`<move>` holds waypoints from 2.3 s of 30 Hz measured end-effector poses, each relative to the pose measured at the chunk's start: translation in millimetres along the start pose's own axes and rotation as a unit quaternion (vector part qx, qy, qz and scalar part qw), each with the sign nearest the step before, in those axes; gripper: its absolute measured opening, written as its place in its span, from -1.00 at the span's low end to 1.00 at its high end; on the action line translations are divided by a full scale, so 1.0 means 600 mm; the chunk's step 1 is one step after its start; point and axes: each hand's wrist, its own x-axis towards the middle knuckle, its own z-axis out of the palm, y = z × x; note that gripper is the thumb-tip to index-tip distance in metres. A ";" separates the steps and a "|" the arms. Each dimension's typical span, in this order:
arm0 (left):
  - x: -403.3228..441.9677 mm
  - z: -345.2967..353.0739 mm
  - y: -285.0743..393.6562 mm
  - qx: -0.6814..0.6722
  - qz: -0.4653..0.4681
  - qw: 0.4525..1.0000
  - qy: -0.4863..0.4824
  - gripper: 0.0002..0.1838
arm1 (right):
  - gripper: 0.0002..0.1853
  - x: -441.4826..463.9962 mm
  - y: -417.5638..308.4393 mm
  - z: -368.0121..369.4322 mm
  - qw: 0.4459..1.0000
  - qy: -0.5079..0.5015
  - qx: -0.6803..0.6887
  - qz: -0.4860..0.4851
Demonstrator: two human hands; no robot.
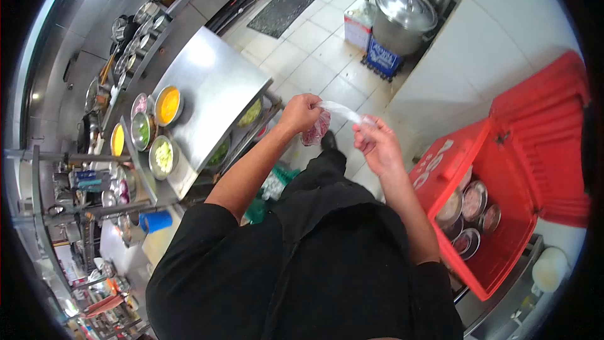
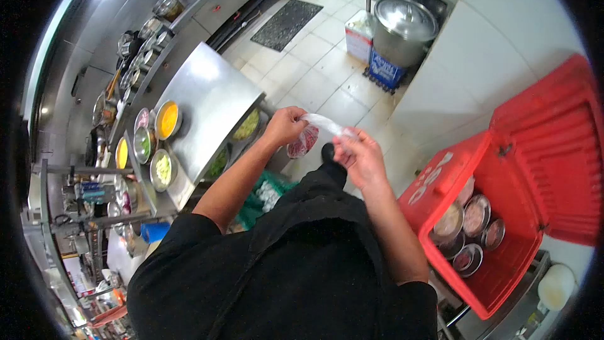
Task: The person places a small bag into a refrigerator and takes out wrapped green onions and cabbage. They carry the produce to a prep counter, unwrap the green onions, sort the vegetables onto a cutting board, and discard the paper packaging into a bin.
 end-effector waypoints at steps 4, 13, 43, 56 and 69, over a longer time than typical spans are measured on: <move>0.187 0.031 0.060 -0.231 0.083 0.968 0.052 -0.81 | -0.80 0.067 -0.084 0.053 0.997 -0.055 -0.037 0.027; 0.352 -0.149 0.206 -0.428 0.266 0.836 -0.217 -0.89 | -0.89 0.368 -0.177 0.045 0.980 -0.198 -0.022 0.028; 1.132 -0.317 -0.074 -0.481 -0.160 0.810 0.294 -0.60 | -0.25 1.270 -0.424 0.319 0.663 -0.201 -0.645 -0.322; 1.592 -0.480 -0.123 -0.529 0.000 0.807 0.263 -0.72 | -0.42 1.709 -0.514 0.419 0.646 0.037 -0.643 -0.409; 1.809 -0.654 -0.141 -0.584 -0.010 0.806 0.093 -0.67 | -0.57 1.984 -0.602 0.467 0.736 0.005 -0.574 -0.359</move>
